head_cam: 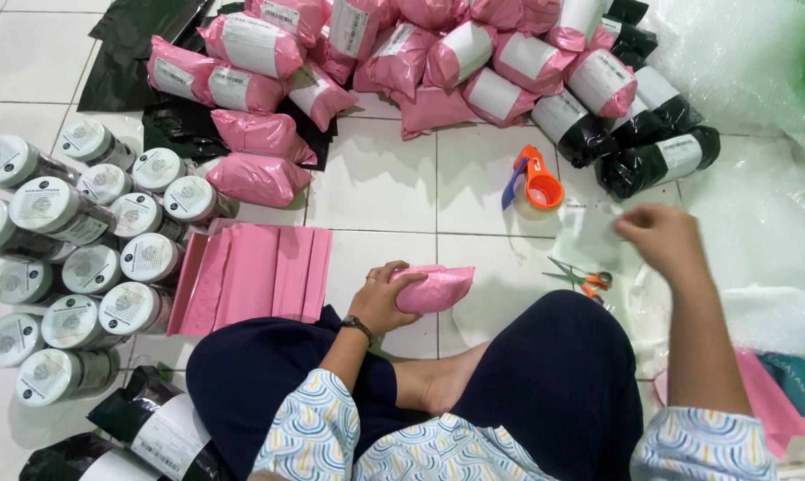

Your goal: The person wraps a small jar in bubble wrap, secures it with tape, places it inside a pink poly mailer, and seals the bag. They then affix a shipping label to the outside of the package.

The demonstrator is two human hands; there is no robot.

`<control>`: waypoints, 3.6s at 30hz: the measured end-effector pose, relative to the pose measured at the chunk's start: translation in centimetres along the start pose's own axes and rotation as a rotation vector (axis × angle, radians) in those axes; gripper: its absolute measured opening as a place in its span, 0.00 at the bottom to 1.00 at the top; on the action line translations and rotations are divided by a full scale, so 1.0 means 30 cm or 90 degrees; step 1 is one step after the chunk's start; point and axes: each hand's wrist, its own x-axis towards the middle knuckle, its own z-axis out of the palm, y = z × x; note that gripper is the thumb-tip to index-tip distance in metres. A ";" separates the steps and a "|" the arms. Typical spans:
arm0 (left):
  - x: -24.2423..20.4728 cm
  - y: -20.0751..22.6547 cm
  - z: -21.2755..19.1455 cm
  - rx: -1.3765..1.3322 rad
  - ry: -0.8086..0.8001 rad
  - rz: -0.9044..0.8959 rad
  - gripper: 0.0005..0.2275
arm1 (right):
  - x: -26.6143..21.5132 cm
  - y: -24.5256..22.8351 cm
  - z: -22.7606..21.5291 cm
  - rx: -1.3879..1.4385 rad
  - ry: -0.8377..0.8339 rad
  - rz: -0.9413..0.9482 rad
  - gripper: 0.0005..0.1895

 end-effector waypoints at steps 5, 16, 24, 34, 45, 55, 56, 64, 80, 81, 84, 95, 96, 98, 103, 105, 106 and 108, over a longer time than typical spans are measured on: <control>-0.025 -0.022 0.090 -0.014 0.082 0.011 0.37 | -0.096 -0.287 0.103 0.257 -0.168 -0.017 0.13; -0.019 -0.067 0.131 -0.124 0.190 0.022 0.36 | -0.070 -0.480 0.415 0.013 -0.041 -0.271 0.11; -0.010 -0.075 0.153 -0.169 0.213 0.023 0.36 | -0.267 -0.310 0.824 -0.186 0.087 -0.713 0.05; -0.007 -0.099 0.182 -0.226 0.159 -0.070 0.40 | -0.413 -0.248 0.978 -0.247 0.115 -0.779 0.11; -0.047 -0.011 0.075 -0.250 0.096 -0.105 0.52 | -0.346 -0.350 0.801 -0.319 -0.325 -0.530 0.30; -0.046 -0.005 0.070 -0.233 0.103 -0.084 0.58 | -0.227 -0.232 0.731 -0.285 -0.296 -0.374 0.61; -0.048 0.004 0.062 -0.229 0.104 -0.080 0.58 | -0.208 -0.228 0.748 -0.137 -0.184 -0.554 0.48; -0.061 0.010 0.063 -0.235 0.114 -0.076 0.60 | -0.151 -0.167 0.921 -0.051 -0.323 -0.674 0.43; -0.056 -0.002 0.107 -0.182 0.196 0.026 0.60 | -0.230 -0.347 0.820 -0.150 -0.397 -0.679 0.52; -0.066 0.019 0.086 -0.185 0.194 0.022 0.59 | -0.236 -0.381 0.845 -0.312 -0.471 -0.610 0.57; -0.060 0.030 0.088 -0.144 0.162 0.016 0.58 | -0.275 -0.519 0.742 -0.262 -0.516 -0.508 0.51; -0.142 0.124 0.045 0.101 0.142 -0.163 0.63 | -0.288 -0.513 0.784 -0.366 -0.516 -0.553 0.56; -0.154 0.126 0.033 0.072 0.106 -0.162 0.62 | -0.310 -0.529 0.752 -0.366 -0.535 -0.559 0.56; -0.116 0.086 0.078 0.069 0.067 -0.086 0.59 | -0.326 -0.514 0.802 -0.429 -0.512 -0.594 0.49; -0.086 0.085 0.107 0.061 0.002 -0.022 0.64 | -0.377 -0.550 0.669 -0.408 -0.490 -0.620 0.42; -0.085 0.109 0.100 0.068 -0.035 -0.019 0.63 | -0.377 -0.517 0.657 -0.342 -0.488 -0.583 0.47; -0.084 0.113 0.105 0.068 -0.037 -0.020 0.63 | -0.367 -0.482 0.678 -0.340 -0.490 -0.582 0.47; -0.077 0.120 0.114 0.062 -0.043 -0.009 0.64 | -0.340 -0.416 0.720 -0.322 -0.450 -0.586 0.48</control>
